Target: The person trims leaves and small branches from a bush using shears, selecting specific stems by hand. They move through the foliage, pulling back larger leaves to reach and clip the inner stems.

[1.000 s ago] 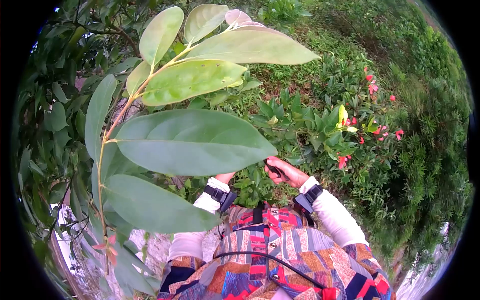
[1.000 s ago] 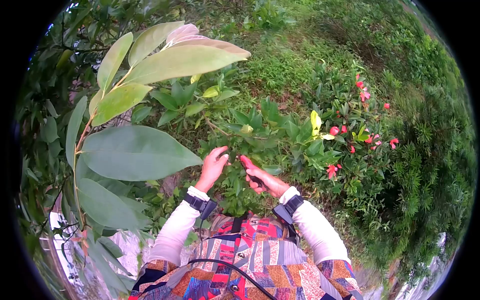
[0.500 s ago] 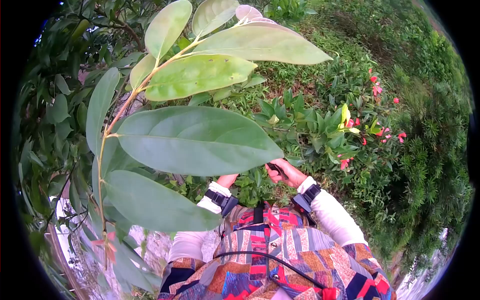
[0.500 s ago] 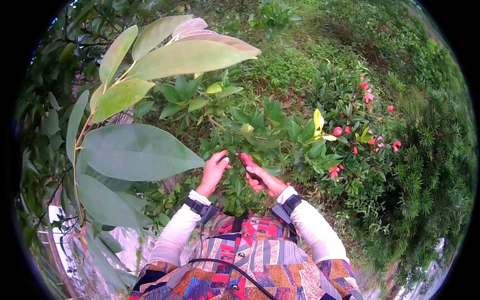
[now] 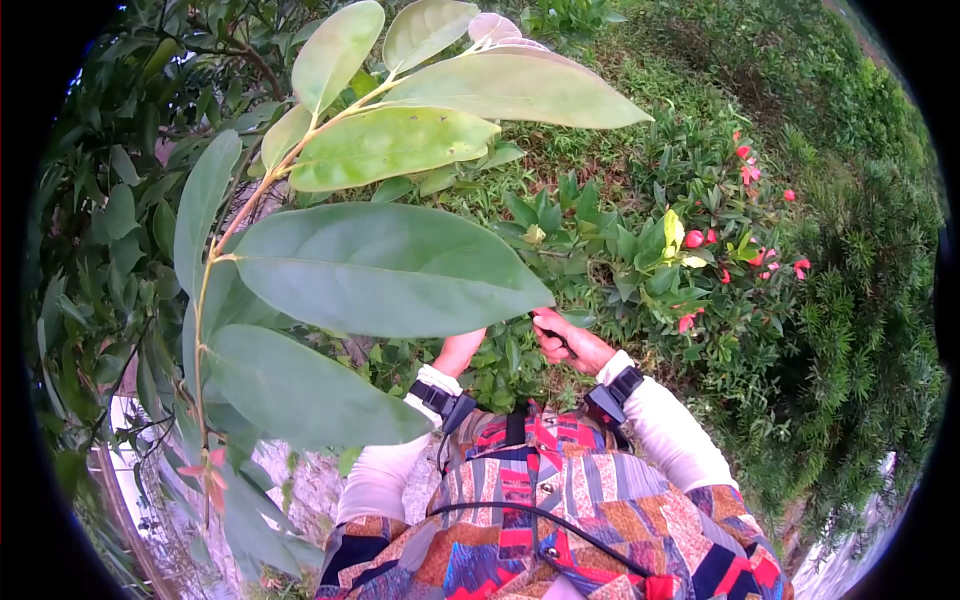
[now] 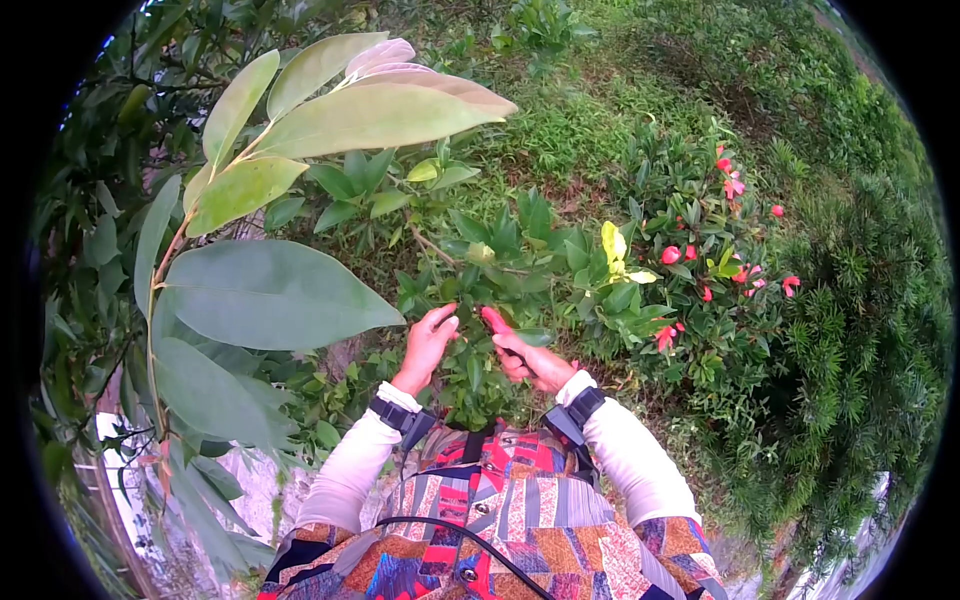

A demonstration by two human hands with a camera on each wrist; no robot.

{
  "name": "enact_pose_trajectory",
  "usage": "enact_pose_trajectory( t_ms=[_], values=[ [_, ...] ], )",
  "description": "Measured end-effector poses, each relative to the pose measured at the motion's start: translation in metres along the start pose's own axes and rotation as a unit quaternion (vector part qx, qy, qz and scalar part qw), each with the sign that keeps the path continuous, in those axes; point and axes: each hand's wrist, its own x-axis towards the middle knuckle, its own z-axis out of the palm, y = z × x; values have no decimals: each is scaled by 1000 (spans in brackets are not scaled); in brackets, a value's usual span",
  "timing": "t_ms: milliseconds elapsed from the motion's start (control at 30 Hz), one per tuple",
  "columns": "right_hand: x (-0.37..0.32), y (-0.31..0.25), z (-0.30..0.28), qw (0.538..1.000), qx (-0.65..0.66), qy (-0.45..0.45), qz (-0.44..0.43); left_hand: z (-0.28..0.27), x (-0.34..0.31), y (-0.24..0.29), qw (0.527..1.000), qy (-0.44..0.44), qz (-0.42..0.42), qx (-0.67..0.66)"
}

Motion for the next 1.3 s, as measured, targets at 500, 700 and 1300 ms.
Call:
enact_pose_trajectory(
  t_ms=[500,700,1300],
  values=[
    [17,-10,-5,999,-15,31,-25,14,-22,40,998,-59,-19,-5],
    [8,-5,-1,994,-99,46,-13,12,-5,57,997,34,-26,71],
    [6,-3,13,959,-276,68,-18,8,23,7,989,77,1,123]
  ],
)
